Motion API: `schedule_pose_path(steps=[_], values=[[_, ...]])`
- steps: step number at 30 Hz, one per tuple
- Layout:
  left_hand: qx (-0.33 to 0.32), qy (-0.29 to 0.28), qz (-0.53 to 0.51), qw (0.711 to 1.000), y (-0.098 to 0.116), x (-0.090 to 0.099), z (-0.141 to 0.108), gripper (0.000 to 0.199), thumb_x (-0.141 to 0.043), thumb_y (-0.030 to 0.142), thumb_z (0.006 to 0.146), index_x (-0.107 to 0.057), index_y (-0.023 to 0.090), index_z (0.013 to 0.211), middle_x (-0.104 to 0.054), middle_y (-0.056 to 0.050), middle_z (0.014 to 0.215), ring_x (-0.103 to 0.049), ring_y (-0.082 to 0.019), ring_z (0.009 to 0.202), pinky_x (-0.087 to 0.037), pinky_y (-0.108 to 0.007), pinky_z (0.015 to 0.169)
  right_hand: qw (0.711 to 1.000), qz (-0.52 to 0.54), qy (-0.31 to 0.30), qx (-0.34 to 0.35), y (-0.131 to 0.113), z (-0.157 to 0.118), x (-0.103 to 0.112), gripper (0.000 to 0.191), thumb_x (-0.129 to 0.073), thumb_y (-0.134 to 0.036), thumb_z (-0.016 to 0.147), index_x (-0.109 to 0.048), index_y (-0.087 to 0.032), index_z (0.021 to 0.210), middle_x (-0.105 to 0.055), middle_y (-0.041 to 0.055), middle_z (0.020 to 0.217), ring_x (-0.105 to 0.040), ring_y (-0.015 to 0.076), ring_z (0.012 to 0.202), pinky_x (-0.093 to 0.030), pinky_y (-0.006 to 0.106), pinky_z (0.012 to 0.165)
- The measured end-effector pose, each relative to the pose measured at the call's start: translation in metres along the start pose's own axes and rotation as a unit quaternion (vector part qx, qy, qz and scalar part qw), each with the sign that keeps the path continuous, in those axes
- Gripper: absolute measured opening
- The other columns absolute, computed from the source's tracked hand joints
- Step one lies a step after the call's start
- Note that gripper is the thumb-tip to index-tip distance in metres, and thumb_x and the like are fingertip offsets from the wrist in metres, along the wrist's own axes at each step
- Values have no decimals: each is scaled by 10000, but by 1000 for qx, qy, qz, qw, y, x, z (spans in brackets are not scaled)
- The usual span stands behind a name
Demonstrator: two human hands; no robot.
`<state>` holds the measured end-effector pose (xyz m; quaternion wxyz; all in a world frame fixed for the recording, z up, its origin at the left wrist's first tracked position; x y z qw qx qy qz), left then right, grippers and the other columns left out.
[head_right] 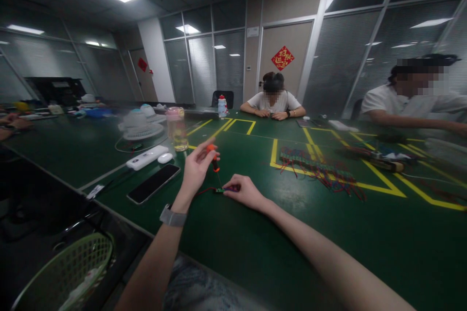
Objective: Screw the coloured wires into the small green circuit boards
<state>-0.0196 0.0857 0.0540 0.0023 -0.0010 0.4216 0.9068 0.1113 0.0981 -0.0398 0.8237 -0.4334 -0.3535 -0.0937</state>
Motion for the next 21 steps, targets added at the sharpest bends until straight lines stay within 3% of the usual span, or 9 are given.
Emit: schedule_pose_path(steps=[3,6,9,12,15,17,21], values=[[-33,14,47,998,5,4,0,301,-584,279,825,-641,239,1117,-553,-60,1121,-566,-166,1008,-495,-283,847,1000,1,1,0,-2,0,0,152,-680,-247,761,-744,-175,878,-580,24,751,-516,127,653,-408,240,592],[2,-28,-33,999,-1,-3,0,347,-479,290,885,-567,252,1219,-525,-73,1232,-582,-172,1019,-515,-313,839,1000,5,1,-1,-3,-1,1,155,-683,-251,760,-743,-174,880,-577,24,751,-516,128,653,-413,243,595],[25,-17,-47,998,-5,-2,1,398,-558,300,842,-555,220,1232,-596,-77,1099,-617,-164,908,-532,-318,799,1000,2,0,-3,-3,-1,1,154,-686,-251,757,-744,-181,882,-574,21,750,-515,126,652,-416,242,597],[-13,23,31,999,1,4,1,330,-629,277,791,-644,225,1116,-566,-65,1091,-585,-163,964,-508,-282,830,1000,1,0,-2,-1,0,0,156,-686,-259,759,-743,-183,883,-574,20,751,-516,125,654,-413,239,594],[-10,-10,8,1000,1,-1,1,314,-532,276,855,-619,252,1156,-498,-70,1240,-568,-172,1034,-509,-285,836,1000,7,1,1,0,0,0,161,-687,-260,758,-740,-173,883,-577,22,757,-517,123,650,-412,238,588],[13,-47,-32,998,-2,-8,-1,351,-489,286,880,-565,253,1221,-537,-73,1200,-598,-169,976,-528,-302,800,1000,8,3,1,1,0,0,154,-690,-246,751,-739,-168,874,-576,21,753,-517,123,648,-412,238,588],[-14,-11,39,999,3,-2,-2,323,-615,292,804,-631,239,1122,-549,-59,1075,-577,-170,966,-510,-306,835,1000,6,4,0,0,0,0,152,-683,-247,756,-740,-174,877,-574,19,747,-516,122,650,-411,237,589]])
Point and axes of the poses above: each hand's wrist, its own z-axis towards the middle knuckle, its own x-axis out of the back of the hand, y = z × x, the point moved 8 cm from there along z, towards the middle knuckle
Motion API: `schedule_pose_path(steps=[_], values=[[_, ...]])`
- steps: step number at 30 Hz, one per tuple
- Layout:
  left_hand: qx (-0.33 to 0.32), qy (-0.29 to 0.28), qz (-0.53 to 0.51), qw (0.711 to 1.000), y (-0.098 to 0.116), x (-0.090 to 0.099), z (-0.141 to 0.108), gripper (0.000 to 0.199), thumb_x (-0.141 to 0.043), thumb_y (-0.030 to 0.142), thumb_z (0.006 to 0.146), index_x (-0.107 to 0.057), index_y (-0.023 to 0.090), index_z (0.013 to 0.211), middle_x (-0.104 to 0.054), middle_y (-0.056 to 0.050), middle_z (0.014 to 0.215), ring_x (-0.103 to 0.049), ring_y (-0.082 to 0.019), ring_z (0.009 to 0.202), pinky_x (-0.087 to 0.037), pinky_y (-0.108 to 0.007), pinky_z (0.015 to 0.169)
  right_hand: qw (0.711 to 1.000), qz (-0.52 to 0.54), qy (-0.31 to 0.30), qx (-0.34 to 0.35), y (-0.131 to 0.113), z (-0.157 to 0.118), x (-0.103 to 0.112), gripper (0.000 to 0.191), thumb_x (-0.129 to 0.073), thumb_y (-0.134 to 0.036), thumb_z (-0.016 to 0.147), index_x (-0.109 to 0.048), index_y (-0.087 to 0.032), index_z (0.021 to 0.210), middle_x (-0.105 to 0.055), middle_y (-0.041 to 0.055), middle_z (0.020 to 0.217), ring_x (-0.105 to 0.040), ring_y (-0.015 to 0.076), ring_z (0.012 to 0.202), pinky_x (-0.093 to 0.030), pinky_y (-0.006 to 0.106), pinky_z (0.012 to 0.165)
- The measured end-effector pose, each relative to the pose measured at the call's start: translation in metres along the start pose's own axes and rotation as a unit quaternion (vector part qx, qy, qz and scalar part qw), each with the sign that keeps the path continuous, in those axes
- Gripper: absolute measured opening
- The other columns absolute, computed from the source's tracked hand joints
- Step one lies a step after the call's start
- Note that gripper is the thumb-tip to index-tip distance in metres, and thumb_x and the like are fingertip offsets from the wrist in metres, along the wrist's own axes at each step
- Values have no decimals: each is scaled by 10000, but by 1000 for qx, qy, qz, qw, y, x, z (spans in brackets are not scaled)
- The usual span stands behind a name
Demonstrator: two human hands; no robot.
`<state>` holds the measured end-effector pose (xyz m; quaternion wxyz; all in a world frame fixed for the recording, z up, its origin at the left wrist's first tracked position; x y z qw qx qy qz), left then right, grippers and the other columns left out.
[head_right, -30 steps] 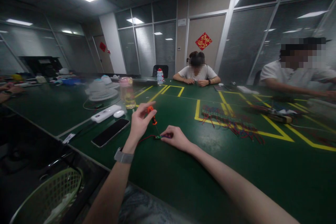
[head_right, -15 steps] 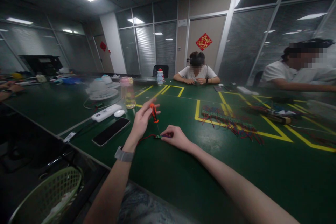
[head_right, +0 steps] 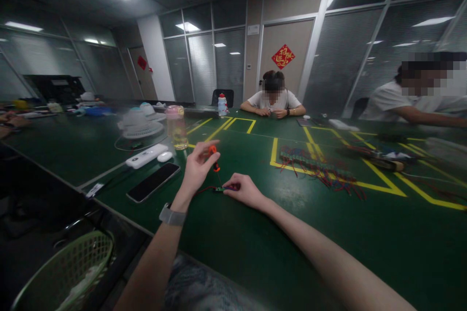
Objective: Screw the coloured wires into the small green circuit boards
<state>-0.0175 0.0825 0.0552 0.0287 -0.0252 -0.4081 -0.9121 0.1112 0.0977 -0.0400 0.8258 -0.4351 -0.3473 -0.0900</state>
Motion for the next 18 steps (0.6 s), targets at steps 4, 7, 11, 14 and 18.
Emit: schedule_pose_path(steps=[4,7,11,14,18], values=[[3,-8,-23,1000,1,-1,1,306,-519,289,866,-612,264,1156,-481,-67,1250,-542,-190,1085,-494,-328,890,1000,3,-2,-3,-2,0,1,149,-685,-249,757,-741,-169,871,-572,21,744,-516,123,649,-418,239,596],[34,-28,-82,996,-4,-4,1,358,-493,291,881,-550,250,1232,-555,-77,1178,-604,-172,963,-528,-332,822,1000,-3,-5,-3,-3,0,1,146,-683,-240,758,-741,-175,875,-578,23,753,-520,126,657,-420,242,604],[-4,13,0,1000,1,4,2,311,-623,282,799,-645,232,1105,-553,-63,1097,-573,-168,982,-501,-298,853,1000,-7,-4,-1,-2,0,1,155,-679,-244,762,-743,-181,888,-584,27,759,-523,129,663,-414,242,601],[12,-18,-42,999,-1,-2,1,330,-520,300,869,-593,255,1188,-525,-69,1197,-575,-169,1008,-512,-307,841,1000,-4,-4,-2,-1,0,1,158,-680,-258,762,-743,-183,886,-585,25,764,-523,126,659,-413,239,595],[19,5,-35,999,-3,2,1,376,-576,304,835,-578,237,1205,-585,-59,1049,-600,-156,903,-529,-295,783,1000,-4,-4,-3,-2,0,1,158,-685,-255,756,-744,-176,879,-584,23,753,-521,126,653,-413,240,597]])
Point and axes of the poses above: each hand's wrist, its own z-axis towards the middle knuckle, its own x-axis out of the back of the hand, y = z × x, the point moved 8 cm from there along z, towards the middle knuckle
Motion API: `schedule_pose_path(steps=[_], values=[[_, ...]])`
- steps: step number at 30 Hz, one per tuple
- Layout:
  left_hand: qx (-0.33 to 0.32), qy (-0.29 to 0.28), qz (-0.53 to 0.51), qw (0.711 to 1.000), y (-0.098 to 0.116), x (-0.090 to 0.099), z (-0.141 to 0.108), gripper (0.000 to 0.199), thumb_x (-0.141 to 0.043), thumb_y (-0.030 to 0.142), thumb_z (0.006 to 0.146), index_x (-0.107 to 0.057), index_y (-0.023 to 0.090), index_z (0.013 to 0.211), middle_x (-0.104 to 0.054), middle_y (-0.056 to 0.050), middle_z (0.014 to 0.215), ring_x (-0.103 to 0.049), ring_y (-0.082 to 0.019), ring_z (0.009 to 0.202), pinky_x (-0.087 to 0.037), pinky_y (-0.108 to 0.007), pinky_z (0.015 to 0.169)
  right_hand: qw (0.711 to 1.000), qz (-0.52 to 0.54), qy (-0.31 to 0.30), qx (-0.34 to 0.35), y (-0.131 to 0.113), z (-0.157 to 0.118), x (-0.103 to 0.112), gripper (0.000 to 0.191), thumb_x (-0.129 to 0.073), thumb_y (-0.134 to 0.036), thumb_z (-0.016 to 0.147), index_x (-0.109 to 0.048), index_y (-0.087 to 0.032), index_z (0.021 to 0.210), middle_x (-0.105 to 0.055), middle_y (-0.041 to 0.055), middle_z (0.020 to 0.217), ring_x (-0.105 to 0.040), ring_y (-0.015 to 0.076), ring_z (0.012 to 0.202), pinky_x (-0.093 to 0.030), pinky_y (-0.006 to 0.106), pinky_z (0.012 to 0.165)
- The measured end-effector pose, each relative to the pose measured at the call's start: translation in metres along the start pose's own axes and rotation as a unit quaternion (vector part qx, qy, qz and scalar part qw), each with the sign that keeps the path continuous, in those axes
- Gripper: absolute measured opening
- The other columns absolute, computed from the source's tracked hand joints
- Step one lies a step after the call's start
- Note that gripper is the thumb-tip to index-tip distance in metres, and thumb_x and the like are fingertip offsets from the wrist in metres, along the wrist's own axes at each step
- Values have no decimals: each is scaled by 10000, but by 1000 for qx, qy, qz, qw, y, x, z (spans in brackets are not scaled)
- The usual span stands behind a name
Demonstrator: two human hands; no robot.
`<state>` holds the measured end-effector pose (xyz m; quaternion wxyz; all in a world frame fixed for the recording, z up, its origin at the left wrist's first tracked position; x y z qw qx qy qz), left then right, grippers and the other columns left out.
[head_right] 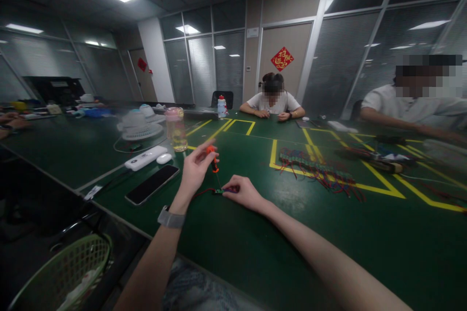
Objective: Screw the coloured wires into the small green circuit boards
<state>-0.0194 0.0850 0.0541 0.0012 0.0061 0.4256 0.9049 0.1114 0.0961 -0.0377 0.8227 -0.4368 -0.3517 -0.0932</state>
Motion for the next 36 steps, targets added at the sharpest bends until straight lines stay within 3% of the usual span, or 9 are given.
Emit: schedule_pose_path(steps=[3,6,10,14,17,21,27,33,36], values=[[-38,31,64,997,7,8,0,309,-618,292,802,-649,235,1104,-551,-59,1085,-571,-167,973,-506,-282,822,1000,1,0,1,-1,0,0,153,-684,-251,756,-743,-175,875,-577,22,745,-520,126,651,-410,239,593],[-11,-27,-11,1000,2,0,1,342,-513,283,865,-582,252,1199,-536,-72,1204,-591,-175,999,-521,-306,814,1000,3,0,3,0,0,0,149,-686,-245,754,-742,-171,870,-581,24,754,-517,122,644,-407,235,586],[9,-8,-13,1000,-2,1,1,400,-603,278,810,-567,228,1205,-623,-68,1067,-631,-170,887,-532,-333,797,1000,-6,2,5,2,1,-1,150,-686,-242,752,-744,-174,873,-574,19,736,-510,119,629,-396,230,569],[-47,-19,40,998,10,-1,-1,305,-579,281,827,-629,241,1126,-541,-76,1229,-545,-208,1103,-494,-332,891,1000,-11,2,12,0,0,-1,152,-678,-241,761,-741,-182,886,-583,21,750,-519,123,645,-408,234,586],[-5,-70,-28,997,3,-10,-2,379,-497,284,875,-534,257,1251,-537,-79,1239,-597,-185,1006,-528,-325,823,1000,-15,4,12,-1,0,1,149,-678,-239,760,-741,-184,883,-587,22,755,-527,127,658,-415,238,598],[-23,-23,45,998,2,-2,-1,405,-641,275,781,-592,251,1182,-567,-50,1067,-587,-153,924,-511,-286,825,999,-27,4,17,-4,-1,1,147,-669,-228,767,-740,-176,885,-595,28,765,-533,130,660,-420,248,613],[18,-79,-55,995,-4,-11,-1,400,-493,262,874,-506,262,1274,-517,-82,1249,-604,-173,992,-535,-321,820,998,-51,2,30,-13,-3,0,149,-616,-236,808,-718,-164,889,-592,42,788,-547,145,695,-430,258,631],[3,-19,-24,1000,-6,-1,1,377,-641,253,776,-604,235,1151,-574,-55,1089,-607,-145,901,-544,-249,753,996,-65,17,65,-20,-7,0,107,-588,-168,801,-606,-162,906,-609,40,834,-556,148,731,-444,254,661],[10,-31,-28,999,-9,-3,1,379,-584,266,819,-578,247,1198,-561,-58,1129,-609,-135,893,-544,-239,743,994,-78,16,74,-19,-9,-1,65,-580,-175,812,-584,-171,877,-623,29,801,-565,145,709,-451,253,662]])
Point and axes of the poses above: each hand's wrist, its own z-axis towards the middle knuckle, its own x-axis out of the back of the hand, y = z × x, the point moved 8 cm from there along z, towards the middle knuckle
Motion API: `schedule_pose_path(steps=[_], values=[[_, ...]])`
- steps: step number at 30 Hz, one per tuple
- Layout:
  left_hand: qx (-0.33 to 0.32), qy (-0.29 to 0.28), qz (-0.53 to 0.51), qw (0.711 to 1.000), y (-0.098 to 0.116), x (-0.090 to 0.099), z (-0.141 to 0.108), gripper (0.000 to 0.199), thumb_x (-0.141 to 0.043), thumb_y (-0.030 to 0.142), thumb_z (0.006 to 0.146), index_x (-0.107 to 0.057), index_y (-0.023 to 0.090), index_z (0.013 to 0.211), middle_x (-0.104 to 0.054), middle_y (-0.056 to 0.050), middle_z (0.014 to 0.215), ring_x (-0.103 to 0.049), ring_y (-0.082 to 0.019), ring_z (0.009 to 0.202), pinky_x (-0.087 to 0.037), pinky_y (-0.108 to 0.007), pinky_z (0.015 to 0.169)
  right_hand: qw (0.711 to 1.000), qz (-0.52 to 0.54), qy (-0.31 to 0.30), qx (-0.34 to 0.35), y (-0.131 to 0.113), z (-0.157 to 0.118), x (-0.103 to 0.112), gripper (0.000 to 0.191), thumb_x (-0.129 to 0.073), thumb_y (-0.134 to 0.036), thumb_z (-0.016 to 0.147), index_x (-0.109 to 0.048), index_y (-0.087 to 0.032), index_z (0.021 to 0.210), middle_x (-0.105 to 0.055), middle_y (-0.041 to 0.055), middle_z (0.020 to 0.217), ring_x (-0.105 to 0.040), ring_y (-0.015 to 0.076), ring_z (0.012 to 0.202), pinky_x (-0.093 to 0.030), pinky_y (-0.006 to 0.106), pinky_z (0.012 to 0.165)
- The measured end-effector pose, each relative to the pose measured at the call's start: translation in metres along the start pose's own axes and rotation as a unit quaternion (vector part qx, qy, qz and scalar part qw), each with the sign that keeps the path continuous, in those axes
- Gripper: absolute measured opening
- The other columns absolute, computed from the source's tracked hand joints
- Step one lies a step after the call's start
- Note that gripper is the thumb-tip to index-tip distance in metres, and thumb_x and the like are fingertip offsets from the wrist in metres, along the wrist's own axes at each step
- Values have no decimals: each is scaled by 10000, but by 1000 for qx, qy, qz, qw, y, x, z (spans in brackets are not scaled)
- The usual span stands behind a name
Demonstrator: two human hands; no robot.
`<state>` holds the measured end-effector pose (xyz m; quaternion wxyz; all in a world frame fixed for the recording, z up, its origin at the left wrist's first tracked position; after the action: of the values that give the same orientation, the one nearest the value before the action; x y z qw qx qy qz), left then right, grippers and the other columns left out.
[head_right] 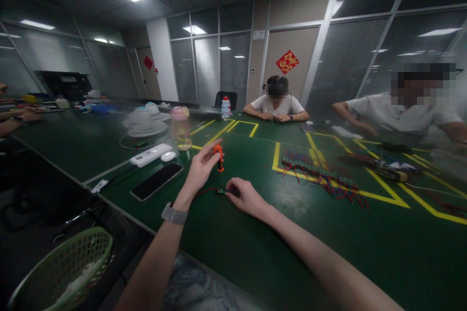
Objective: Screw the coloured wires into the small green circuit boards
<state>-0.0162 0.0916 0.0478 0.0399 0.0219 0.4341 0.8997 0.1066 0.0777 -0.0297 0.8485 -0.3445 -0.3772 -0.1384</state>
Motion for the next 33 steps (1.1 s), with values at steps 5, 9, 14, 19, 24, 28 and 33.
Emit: schedule_pose_path(steps=[5,9,14,19,24,28,33], values=[[13,37,4,999,-7,5,0,420,-587,244,812,-553,251,1230,-567,-52,1094,-619,-110,771,-558,-247,684,999,-11,8,48,-6,-2,1,110,-537,-148,841,-624,-180,901,-649,47,849,-600,161,789,-476,269,725],[-22,119,118,986,-1,18,-3,368,-648,250,768,-617,256,1135,-552,-41,1008,-569,-100,713,-509,-195,568,997,-10,4,76,-11,-4,1,158,-519,-154,865,-662,-188,922,-664,60,878,-615,167,838,-492,278,759],[-30,200,217,955,9,31,-7,368,-706,226,720,-640,240,1082,-540,-15,902,-537,-82,656,-493,-241,690,996,-14,1,84,-14,-5,1,180,-513,-165,874,-682,-177,934,-678,75,890,-624,177,846,-509,295,766],[20,255,262,931,4,45,-10,359,-732,244,689,-655,227,1039,-507,0,851,-522,-74,589,-480,-250,665,996,-20,-4,89,-15,-4,1,195,-501,-174,884,-684,-177,953,-680,80,907,-624,182,860,-513,307,776],[11,305,257,917,2,57,-13,330,-642,271,770,-618,214,1094,-518,-28,909,-529,-91,621,-473,-264,671,996,-17,-6,86,-13,-5,0,196,-500,-172,887,-682,-177,959,-674,79,920,-620,179,869,-512,303,783],[-102,318,216,917,25,57,-15,380,-393,238,903,-456,213,1278,-543,-74,1057,-557,-108,769,-457,-241,708,997,-12,-4,74,-12,-4,1,184,-504,-183,889,-669,-188,971,-665,67,915,-618,173,865,-508,296,781],[-70,29,384,920,26,11,-3,294,-543,370,826,-619,231,1072,-604,14,733,-544,-113,653,-413,-228,664,997,-21,-7,73,-14,-3,0,209,-502,-168,879,-673,-197,997,-649,70,930,-606,176,876,-500,297,790]])
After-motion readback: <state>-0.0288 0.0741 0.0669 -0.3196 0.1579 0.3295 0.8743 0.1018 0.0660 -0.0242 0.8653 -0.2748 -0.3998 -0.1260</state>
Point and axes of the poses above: each hand's wrist, its own z-axis towards the middle knuckle, its own x-axis out of the back of the hand, y = z × x, the point moved 8 cm from there along z, towards the middle knuckle
